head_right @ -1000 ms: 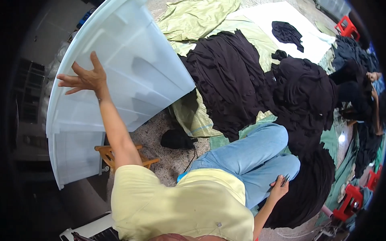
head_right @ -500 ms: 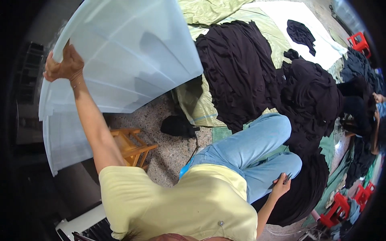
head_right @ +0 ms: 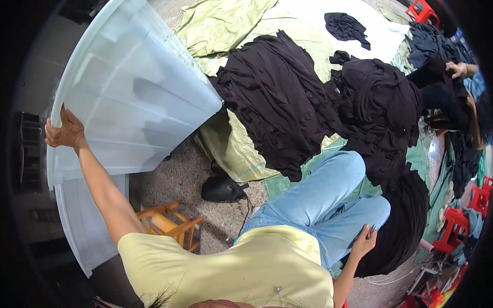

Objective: Trimming loose threads from black fabric garment pieces using small scissors.

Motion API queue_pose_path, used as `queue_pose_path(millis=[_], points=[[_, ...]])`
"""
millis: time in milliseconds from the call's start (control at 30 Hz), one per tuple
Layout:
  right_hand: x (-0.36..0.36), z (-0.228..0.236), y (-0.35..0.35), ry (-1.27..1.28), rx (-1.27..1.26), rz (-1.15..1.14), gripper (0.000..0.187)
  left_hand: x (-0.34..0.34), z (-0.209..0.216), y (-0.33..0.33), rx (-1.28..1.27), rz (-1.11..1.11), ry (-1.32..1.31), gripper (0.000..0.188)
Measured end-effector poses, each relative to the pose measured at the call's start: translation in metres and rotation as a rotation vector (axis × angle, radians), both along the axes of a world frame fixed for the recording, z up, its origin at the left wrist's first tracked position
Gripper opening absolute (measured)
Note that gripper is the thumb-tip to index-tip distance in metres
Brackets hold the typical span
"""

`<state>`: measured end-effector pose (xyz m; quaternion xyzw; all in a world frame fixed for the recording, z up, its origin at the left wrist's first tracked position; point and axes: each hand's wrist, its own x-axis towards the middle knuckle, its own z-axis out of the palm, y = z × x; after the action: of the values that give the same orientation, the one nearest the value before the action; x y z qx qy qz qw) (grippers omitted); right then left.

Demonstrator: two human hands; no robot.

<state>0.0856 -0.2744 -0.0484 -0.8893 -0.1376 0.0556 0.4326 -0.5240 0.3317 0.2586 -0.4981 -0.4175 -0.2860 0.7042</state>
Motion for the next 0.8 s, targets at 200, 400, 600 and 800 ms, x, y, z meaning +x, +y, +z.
queue_pose_path(millis=[200,400,600,800], points=[[-0.004,0.003,-0.016,-0.142,-0.128,-0.035,0.023,0.024,-0.004,0.026,-0.233,0.025,-0.152,0.034],[-0.011,-0.009,-0.022,-0.14,-0.045,-0.043,0.021,0.021,-0.006,0.056,-0.447,0.148,-0.374,0.061],[-0.014,-0.004,-0.015,-0.126,-0.092,-0.065,0.021,0.112,-0.106,0.077,-0.583,-0.187,-0.59,0.063],[-0.011,0.006,-0.013,-0.206,-0.192,-0.091,0.022,0.217,-0.12,0.095,-0.839,0.1,-0.266,0.077]])
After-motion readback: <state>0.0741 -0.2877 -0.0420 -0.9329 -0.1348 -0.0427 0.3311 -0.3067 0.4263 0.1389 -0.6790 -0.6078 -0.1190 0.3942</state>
